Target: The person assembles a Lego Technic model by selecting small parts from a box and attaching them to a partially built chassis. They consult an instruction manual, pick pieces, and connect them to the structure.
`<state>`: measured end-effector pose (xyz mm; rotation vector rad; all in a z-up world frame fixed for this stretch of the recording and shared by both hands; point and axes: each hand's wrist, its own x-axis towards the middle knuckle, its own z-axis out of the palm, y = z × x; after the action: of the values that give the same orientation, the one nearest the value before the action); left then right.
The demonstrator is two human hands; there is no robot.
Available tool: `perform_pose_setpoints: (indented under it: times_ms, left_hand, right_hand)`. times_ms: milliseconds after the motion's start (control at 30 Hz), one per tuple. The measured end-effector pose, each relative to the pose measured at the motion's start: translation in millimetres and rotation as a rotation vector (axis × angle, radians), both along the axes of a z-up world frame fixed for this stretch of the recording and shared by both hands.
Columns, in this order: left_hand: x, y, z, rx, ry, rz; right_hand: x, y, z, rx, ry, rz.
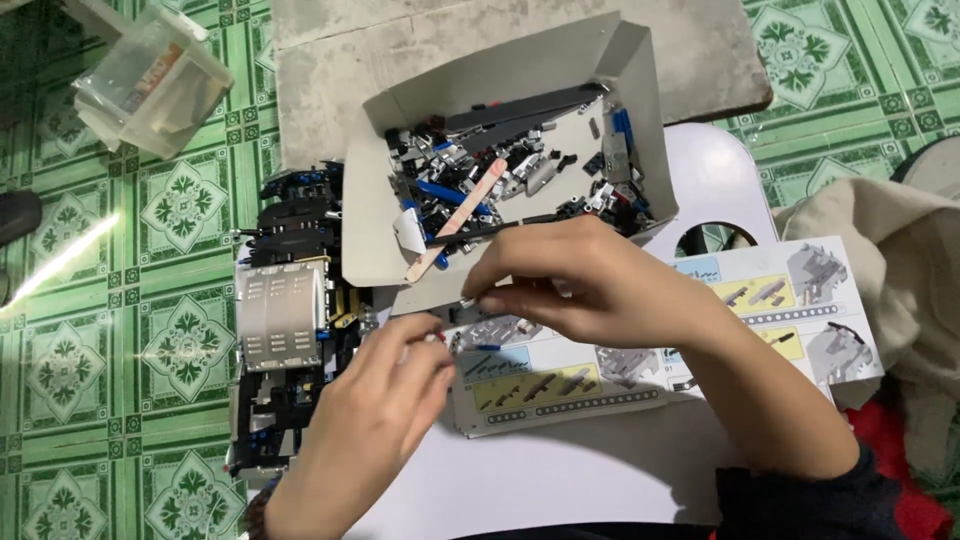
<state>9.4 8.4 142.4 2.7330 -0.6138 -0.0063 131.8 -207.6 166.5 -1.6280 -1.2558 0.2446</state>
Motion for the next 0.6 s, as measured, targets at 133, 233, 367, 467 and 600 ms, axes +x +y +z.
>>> perform_pose_setpoints:
  times_ms: [133, 233, 367, 467, 600]
  left_hand:
    - [7.4, 12.7, 30.7, -0.355, 0.164, 0.099]
    - [20.6, 6.9, 48.3, -0.601, 0.276, 0.118]
    - [17.6, 0.3, 39.0, -0.648, 0.228, 0.093]
    - [15.2, -4.7, 37.2, -0.850, 0.294, 0.189]
    - [13.7, -8.2, 38.7, -0.795, 0.186, 0.337]
  right_hand:
    - [-1.1, 7.0, -3.4, 0.096, 0.120, -0.007]
    - [-4.9, 9.0, -7.1, 0.132, 0.252, -0.035]
    - [-10.9, 14.2, -7.1, 0.172, 0.335, -0.006]
    - [-13.5, 16.3, -11.6, 0.185, 0.478, 0.015]
    - [-15.0, 18.0, -13.9, 0.190, 0.437, 0.008]
